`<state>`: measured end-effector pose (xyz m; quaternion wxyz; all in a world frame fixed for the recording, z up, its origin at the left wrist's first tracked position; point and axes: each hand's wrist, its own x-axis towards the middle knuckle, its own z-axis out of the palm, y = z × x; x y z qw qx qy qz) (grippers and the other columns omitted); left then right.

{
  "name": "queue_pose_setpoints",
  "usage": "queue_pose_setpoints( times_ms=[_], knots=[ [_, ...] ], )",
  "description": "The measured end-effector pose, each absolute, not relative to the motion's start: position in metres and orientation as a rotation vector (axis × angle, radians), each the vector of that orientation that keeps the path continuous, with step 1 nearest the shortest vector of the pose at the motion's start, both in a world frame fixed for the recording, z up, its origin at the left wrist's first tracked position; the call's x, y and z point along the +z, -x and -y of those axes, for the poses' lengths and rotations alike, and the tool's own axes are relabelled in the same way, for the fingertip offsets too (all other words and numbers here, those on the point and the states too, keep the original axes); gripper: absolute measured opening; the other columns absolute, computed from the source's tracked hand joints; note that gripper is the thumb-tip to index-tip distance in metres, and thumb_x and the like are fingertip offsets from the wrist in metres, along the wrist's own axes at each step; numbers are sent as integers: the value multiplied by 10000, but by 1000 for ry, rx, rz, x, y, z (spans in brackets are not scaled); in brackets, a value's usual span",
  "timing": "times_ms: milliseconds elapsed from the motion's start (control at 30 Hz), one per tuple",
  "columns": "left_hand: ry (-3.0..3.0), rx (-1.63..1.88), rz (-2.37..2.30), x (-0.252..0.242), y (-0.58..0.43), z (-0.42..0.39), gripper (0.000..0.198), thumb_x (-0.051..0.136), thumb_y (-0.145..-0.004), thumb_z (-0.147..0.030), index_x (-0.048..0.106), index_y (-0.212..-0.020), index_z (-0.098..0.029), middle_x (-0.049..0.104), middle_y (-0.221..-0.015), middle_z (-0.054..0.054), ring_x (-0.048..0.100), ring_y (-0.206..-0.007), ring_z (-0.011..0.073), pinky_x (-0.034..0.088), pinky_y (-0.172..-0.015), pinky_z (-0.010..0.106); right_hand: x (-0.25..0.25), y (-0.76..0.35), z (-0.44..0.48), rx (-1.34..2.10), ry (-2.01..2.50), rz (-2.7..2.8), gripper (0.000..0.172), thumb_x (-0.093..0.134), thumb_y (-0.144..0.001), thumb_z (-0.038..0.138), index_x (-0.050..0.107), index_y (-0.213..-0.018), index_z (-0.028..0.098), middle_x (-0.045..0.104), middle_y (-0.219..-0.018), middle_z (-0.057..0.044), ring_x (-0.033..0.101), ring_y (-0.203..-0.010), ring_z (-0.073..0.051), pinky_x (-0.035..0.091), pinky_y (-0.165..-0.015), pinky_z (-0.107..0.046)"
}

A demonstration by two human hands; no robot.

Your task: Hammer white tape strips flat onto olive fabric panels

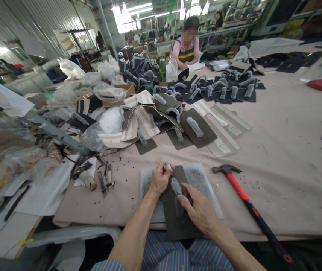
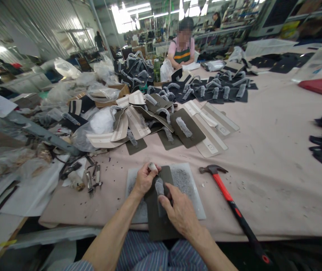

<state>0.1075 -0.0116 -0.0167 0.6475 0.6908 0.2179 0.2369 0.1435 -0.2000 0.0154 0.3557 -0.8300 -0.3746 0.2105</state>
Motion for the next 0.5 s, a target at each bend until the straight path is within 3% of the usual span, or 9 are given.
queue_pose_setpoints(
  times_ms=[100,300,400,500],
  knots=[
    [-1585,533,-497,-17,-108,11,133,647,-837,-258,657,-943,-178,733,-920,49,674,-860,176,513,-798,265,5,-159,229,410,2230,817,439,397,-992,498,596,-1209,173,667,-981,-82,632,-895,-230,486,-820,-368],
    [-1660,552,-537,-14,-109,15,117,645,-836,-241,664,-937,-185,728,-902,38,667,-836,171,510,-780,259,-25,-202,314,-166,2692,736,489,375,-970,486,613,-1139,94,623,-1051,-196,595,-961,-318,475,-864,-436],
    [-1722,586,-574,-15,-110,21,106,647,-822,-203,670,-925,-191,732,-891,34,676,-819,173,514,-761,256,-39,-215,347,-157,2915,738,536,336,-975,481,600,-1178,61,611,-1002,-224,597,-915,-349,481,-795,-452],
    [-1780,621,-610,-17,-110,25,116,662,-809,-187,671,-924,-194,738,-889,36,683,-810,177,515,-750,257,-46,-224,360,34,2916,643,470,357,-961,443,598,-1156,90,636,-948,-193,632,-846,-323,488,-725,-423]
  ],
)
